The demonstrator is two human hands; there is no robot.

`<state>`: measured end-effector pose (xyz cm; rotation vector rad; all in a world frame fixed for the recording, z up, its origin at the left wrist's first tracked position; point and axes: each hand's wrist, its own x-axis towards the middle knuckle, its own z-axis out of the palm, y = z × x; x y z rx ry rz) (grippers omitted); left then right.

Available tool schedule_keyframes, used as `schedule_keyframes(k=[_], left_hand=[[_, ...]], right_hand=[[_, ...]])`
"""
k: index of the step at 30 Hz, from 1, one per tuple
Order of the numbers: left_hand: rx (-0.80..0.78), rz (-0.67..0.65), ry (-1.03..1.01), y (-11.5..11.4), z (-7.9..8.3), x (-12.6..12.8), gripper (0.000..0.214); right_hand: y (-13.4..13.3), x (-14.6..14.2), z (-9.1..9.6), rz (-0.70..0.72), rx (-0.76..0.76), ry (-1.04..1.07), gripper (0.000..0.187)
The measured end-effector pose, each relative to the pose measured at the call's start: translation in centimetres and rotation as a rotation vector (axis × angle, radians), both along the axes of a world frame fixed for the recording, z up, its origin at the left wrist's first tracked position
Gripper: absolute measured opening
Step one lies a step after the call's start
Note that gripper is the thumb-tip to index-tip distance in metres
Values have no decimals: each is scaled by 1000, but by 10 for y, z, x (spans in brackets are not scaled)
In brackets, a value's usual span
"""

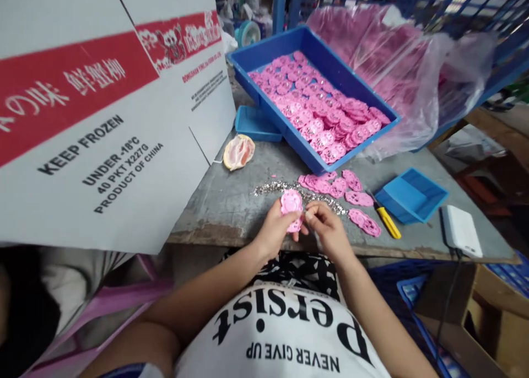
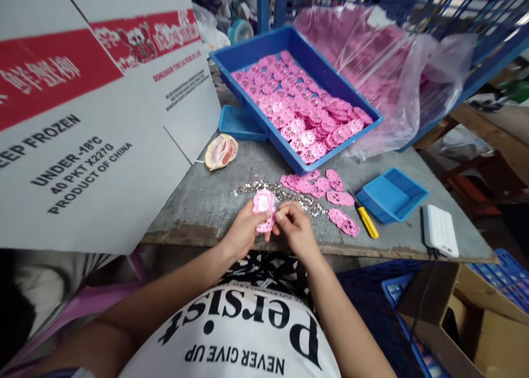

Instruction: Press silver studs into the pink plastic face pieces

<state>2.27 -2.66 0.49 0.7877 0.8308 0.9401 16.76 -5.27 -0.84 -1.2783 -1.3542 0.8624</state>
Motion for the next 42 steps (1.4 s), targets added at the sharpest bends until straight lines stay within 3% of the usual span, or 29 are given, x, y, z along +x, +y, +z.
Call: schedule_keyframes(k=[5,10,17,32,38,42], left_hand=[[2,-186,-125,2,17,-11,45],[15,-254,-109,0,21,-15,48],[49,-285,-87,1,21,-16,47],[104,-342,-62,3,15,-12,43],[136,-362,-5,2,14,-9,44],[96,-367,-24,1,14,-8,45]], right_hand=[[-2,7,25,35,-59,7,27],[-3,7,36,47,-20,-138,29],[-1,7,40,126,-41,-187,27],[-2,9,42,152,-91,-200,32],[0,13,40,143,-60,-259,34],[0,13,33,94,-80,-181,35]])
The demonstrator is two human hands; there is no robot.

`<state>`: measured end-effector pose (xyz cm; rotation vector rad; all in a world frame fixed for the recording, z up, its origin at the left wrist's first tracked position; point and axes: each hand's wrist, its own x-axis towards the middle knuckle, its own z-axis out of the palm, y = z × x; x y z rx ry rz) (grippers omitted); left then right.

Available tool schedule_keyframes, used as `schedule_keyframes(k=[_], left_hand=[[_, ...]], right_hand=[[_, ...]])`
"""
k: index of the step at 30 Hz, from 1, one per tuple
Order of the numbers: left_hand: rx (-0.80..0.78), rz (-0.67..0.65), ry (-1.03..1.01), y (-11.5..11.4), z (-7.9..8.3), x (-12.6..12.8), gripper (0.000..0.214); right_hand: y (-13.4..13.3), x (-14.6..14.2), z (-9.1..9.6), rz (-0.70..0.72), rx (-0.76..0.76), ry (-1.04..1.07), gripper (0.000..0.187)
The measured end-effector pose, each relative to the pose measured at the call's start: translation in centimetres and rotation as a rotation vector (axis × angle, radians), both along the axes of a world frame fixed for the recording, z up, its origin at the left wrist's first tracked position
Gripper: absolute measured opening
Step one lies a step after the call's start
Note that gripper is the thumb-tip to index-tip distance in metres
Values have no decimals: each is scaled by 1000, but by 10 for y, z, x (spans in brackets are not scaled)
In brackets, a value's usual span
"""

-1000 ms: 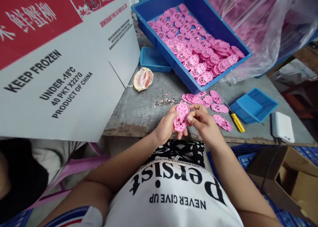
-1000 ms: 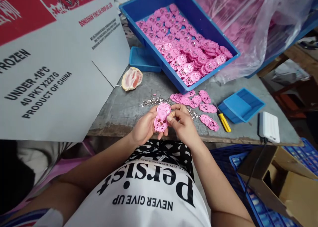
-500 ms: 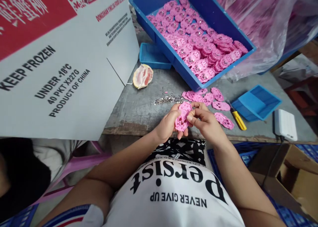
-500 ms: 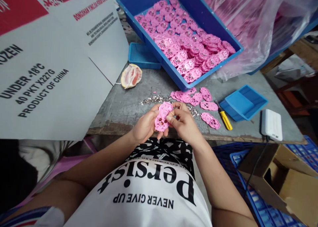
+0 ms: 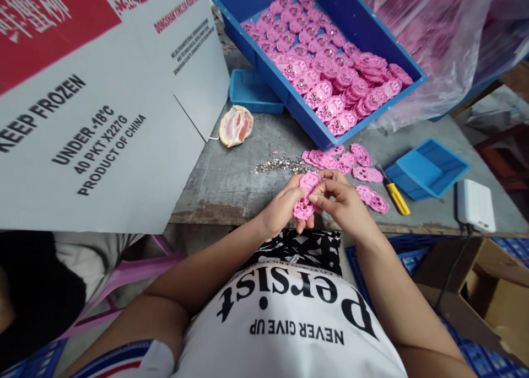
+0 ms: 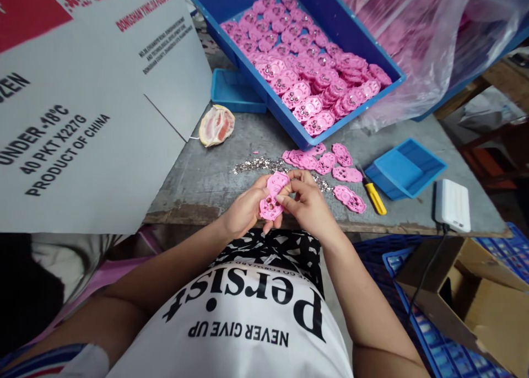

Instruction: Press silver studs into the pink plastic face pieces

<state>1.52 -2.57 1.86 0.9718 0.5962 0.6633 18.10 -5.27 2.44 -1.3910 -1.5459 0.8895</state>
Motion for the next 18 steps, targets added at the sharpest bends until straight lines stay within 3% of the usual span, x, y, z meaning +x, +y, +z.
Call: schedule_keyframes(k=[5,13,18], left_hand=[[-54,18,-20,1,1,1,58],[-67,21,-5,0,5,-1,54],[-80,13,-1,0,2,-1,53]], right_hand=[[-4,-1,-8,-34,-82,233,29],[-1,11,-10,-198,-14,383,14],[-5,8,-9,-152,42,214,11]])
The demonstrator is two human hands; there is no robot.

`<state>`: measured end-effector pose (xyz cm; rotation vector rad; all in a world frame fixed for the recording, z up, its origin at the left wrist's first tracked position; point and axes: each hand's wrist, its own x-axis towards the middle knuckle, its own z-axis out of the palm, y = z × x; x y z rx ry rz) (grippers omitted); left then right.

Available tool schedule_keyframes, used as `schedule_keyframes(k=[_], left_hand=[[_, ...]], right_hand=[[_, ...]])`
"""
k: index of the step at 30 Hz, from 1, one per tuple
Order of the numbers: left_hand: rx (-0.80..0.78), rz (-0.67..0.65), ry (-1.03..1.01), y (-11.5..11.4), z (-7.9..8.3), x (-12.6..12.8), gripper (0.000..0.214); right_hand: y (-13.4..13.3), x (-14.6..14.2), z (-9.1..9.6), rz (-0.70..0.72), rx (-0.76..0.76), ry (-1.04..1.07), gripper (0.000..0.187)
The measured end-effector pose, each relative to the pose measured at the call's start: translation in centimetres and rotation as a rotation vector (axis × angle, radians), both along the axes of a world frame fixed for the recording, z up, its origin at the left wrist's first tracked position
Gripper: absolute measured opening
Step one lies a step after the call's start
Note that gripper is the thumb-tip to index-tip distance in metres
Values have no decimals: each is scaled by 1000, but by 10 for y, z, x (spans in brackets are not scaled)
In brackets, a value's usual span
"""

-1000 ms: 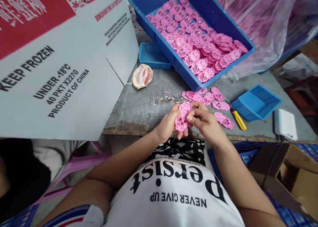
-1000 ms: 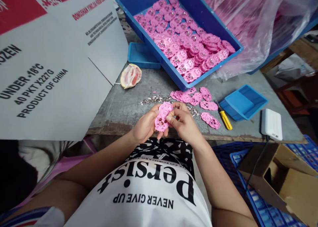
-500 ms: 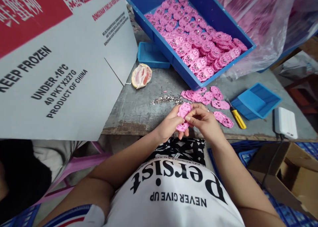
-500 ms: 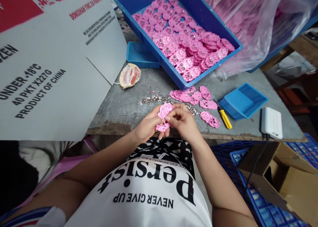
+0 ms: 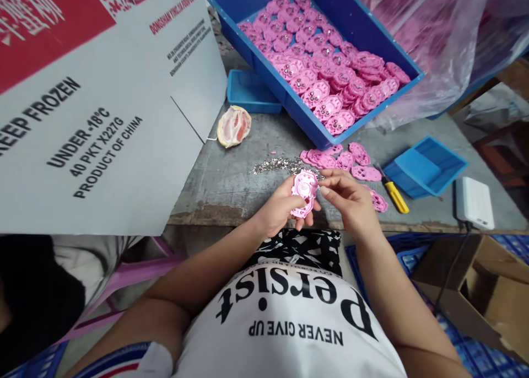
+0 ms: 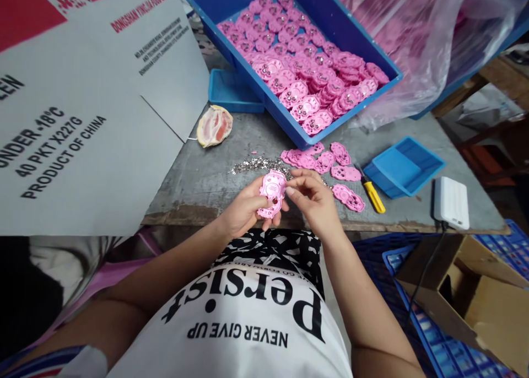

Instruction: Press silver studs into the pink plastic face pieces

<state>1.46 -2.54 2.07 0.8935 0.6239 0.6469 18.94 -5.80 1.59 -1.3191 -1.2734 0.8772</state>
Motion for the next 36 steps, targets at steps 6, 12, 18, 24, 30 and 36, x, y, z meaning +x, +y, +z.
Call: schedule_keyframes(k=[6,12,18,24,30,36], left_hand=[[32,-11,4,-1,-5,2,57],[29,-14,16,-2,-5,0,57],[12,-14,0,-2,-3,0,60],[-2,-7,3,-2,-2,0,60],[21,14,15,-4,-4,2,64],[28,7,29,-6,-6,3,68]], right_hand=[[-2,-5,8,109,80,-349,8],[0,-6,9,167,61,-394,21],[0,-6,10,210,-17,-271,34],[-2,-6,11,205,-20,-246,32],[-4,-8,4,132,-29,-206,29],[-5,-10,4,136,12,-247,27]])
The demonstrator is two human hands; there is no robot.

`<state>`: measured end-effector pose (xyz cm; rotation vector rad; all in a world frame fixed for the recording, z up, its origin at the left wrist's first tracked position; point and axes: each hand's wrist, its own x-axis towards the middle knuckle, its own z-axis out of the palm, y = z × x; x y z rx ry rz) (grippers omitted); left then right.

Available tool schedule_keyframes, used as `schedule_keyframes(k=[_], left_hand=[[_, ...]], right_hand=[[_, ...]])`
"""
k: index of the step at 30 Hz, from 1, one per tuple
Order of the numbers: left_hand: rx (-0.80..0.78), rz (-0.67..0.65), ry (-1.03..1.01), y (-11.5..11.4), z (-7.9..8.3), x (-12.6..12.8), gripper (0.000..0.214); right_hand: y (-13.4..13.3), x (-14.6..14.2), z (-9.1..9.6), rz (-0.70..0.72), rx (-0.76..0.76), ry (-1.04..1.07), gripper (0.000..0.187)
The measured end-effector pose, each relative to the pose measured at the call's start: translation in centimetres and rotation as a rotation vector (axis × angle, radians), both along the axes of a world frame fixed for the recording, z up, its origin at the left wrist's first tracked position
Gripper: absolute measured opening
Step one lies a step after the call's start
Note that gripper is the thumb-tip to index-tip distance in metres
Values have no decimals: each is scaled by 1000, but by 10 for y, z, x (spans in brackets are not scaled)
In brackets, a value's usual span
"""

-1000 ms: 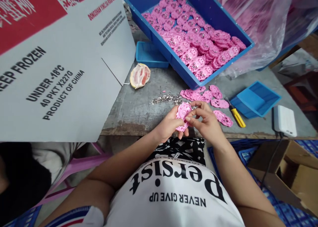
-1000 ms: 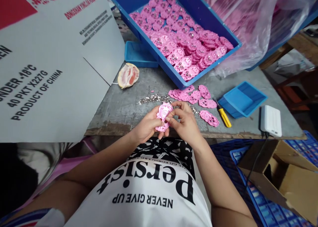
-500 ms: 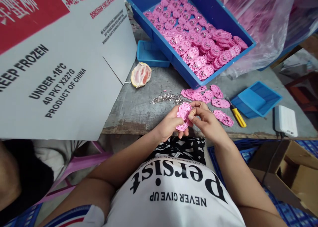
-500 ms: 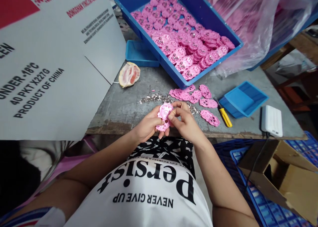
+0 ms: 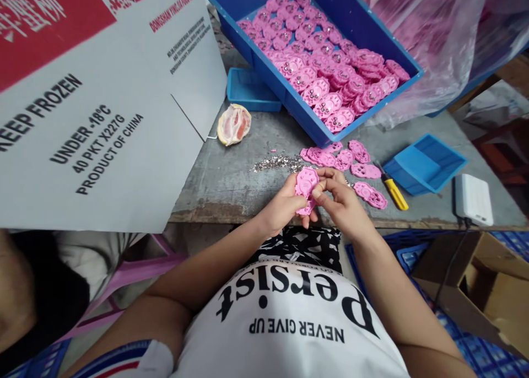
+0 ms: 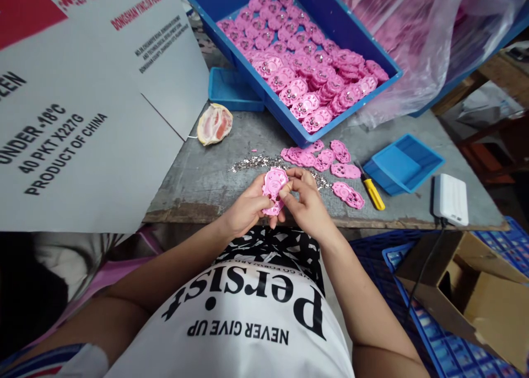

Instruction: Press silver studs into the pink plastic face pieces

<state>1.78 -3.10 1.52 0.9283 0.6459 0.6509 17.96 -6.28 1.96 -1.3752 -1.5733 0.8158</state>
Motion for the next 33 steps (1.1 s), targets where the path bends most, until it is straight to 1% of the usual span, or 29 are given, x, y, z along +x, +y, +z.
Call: schedule_keyframes(k=[5,11,18,21,28,33], left_hand=[[2,1,-3,-1,1,1,69],[-1,4,-17,0,3,1,66],[-14,-21,-33,3,3,-1,62],[-24,-10,-46,3,3,-1,60],[27,57,-60,-2,-5,1,57],[73,73,-71,-2,-16,-1,60]], right_hand=[[-1,-1,0,-15,35,-40,26],[-1,-1,2,0,79,-85,24],[0,-1,6,28,86,-137,24],[-1,-3,5,-1,98,-141,20],[-3,-8,1,-57,94,-60,15],[-6,-16,-10,-127,108,34,13]])
